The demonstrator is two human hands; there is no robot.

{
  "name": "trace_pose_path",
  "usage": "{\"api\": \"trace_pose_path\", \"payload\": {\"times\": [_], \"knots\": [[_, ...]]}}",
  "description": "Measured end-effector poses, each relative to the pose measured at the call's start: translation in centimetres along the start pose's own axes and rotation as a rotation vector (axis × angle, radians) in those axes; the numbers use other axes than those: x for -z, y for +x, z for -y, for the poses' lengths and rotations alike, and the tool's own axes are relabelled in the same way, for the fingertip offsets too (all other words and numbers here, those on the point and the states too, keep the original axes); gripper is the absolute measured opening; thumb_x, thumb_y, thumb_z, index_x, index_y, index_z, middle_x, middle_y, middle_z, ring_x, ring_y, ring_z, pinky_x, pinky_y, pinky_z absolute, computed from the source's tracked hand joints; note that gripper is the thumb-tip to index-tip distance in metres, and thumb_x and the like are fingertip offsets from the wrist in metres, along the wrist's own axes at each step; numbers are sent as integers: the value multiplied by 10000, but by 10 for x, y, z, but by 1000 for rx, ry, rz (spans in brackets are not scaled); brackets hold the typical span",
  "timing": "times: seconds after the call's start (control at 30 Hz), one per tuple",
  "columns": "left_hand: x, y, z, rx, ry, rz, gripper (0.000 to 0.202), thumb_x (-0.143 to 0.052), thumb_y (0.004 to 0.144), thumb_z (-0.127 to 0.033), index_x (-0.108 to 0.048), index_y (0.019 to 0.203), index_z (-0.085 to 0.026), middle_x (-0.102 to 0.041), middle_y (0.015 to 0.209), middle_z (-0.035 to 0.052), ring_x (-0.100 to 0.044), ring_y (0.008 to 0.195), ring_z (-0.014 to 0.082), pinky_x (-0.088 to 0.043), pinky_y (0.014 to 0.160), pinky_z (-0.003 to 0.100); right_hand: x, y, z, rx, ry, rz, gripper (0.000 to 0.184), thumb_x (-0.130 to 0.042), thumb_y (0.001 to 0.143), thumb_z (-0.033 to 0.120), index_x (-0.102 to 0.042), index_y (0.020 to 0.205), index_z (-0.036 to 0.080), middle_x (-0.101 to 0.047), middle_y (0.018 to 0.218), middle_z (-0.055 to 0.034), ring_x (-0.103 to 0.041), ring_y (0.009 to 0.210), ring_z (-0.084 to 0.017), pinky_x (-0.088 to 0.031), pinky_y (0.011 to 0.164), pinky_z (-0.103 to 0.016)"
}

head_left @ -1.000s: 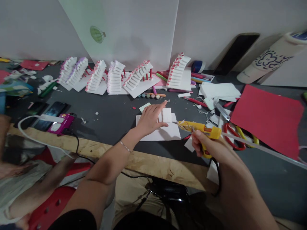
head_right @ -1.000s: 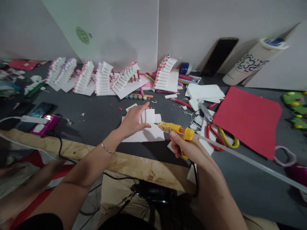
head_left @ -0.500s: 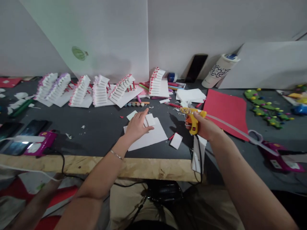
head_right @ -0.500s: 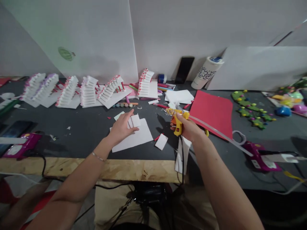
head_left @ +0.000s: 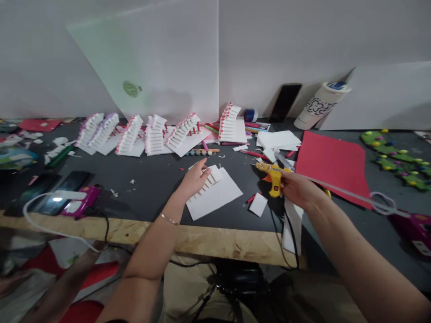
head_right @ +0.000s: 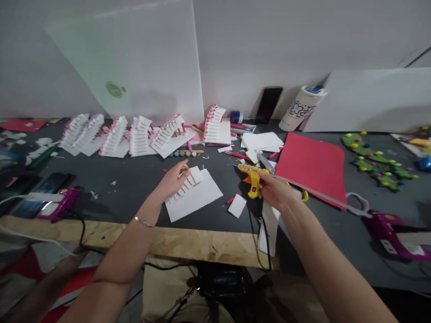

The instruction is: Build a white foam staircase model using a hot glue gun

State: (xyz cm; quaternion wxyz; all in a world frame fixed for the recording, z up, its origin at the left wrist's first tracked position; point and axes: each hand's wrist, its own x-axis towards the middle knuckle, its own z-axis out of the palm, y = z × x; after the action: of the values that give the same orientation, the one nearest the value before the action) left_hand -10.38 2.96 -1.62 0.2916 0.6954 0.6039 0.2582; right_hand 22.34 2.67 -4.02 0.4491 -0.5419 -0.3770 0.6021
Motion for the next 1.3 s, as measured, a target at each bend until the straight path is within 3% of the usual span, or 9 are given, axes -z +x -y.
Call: {"api": "trace_pose_path", "payload": {"times": [0.2, 0.4, 0.63, 0.77, 0.9, 1.0, 1.07, 1.2, 1.3], "knots": [[17, 3, 6, 136, -175, 61, 493, -513, 918, -321, -522, 1369, -121, -696, 1158, 143, -675, 1050, 233, -513, 931, 366, 8, -32, -11, 13, 102, -56, 107, -696, 750, 276, -736, 849, 283, -751, 1133, -33, -638, 1197, -266, -508, 1071, -409], [17, 7, 21, 220, -388, 118, 483, -639, 834, -323, -612, 1282, -143, -720, 1088, 125, -671, 1000, 235, -531, 838, 351, 24, -55, -9, -1, 58, -58, 168, -736, 719, 288, -722, 885, 271, -756, 1037, -76, -701, 1065, -277, -558, 1015, -422], [22, 9, 21, 309, -549, 186, 423, -693, 779, -277, -683, 1176, -131, -731, 1116, 121, -667, 1012, 230, -511, 849, 348, 37, -53, 7, 6, -317, 45, 336, -807, 640, 489, -680, 772, 207, -729, 782, -49, -708, 721, -185, -621, 680, -298], [23, 9, 18, 327, -615, 202, 433, -748, 730, -300, -704, 1129, -136, -739, 1090, 105, -669, 980, 225, -504, 841, 339, 50, -67, 22, -115, -772, 138, 451, -671, 745, 619, -586, 610, 197, -611, 514, -11, -543, 389, -126, -444, 345, -237], [23, 10, 19, 331, -676, 225, 470, -799, 673, -307, -710, 1099, -131, -743, 1041, 88, -664, 934, 213, -490, 853, 339, 21, -79, 21, 33, -993, 206, 379, -487, 901, 534, -618, 748, 213, -644, 575, -21, -604, 469, -158, -471, 424, -261], [23, 10, 19, 327, -686, 224, 447, -804, 666, -301, -710, 1071, -138, -740, 1012, 72, -656, 915, 201, -478, 858, 332, -14, -74, 4, 316, -1157, 165, 279, -536, 888, 374, -662, 1061, 195, -744, 911, -90, -704, 738, -222, -547, 651, -337], [24, 10, 19, 329, -677, 225, 424, -796, 679, -298, -704, 1062, -143, -734, 1002, 66, -652, 912, 197, -473, 854, 328, -30, -66, -9, 402, -1279, 118, 406, -574, 850, 281, -615, 1237, 165, -713, 1126, -149, -703, 954, -289, -548, 743, -380], [22, 8, 18, 329, -701, 258, 385, -775, 719, -289, -685, 1065, -146, -715, 979, 58, -640, 879, 175, -466, 835, 314, -34, -54, -24, 453, -1390, 70, 517, -595, 816, 241, -575, 1323, 142, -666, 1194, -190, -682, 1020, -333, -545, 716, -394], [21, 7, 18, 319, -738, 267, 351, -773, 731, -264, -675, 1046, -143, -698, 944, 50, -624, 851, 153, -460, 817, 295, -22, -51, -19, 489, -1256, 99, 374, -600, 799, 257, -651, 1159, 171, -696, 1079, -148, -698, 902, -291, -538, 709, -376]]}}
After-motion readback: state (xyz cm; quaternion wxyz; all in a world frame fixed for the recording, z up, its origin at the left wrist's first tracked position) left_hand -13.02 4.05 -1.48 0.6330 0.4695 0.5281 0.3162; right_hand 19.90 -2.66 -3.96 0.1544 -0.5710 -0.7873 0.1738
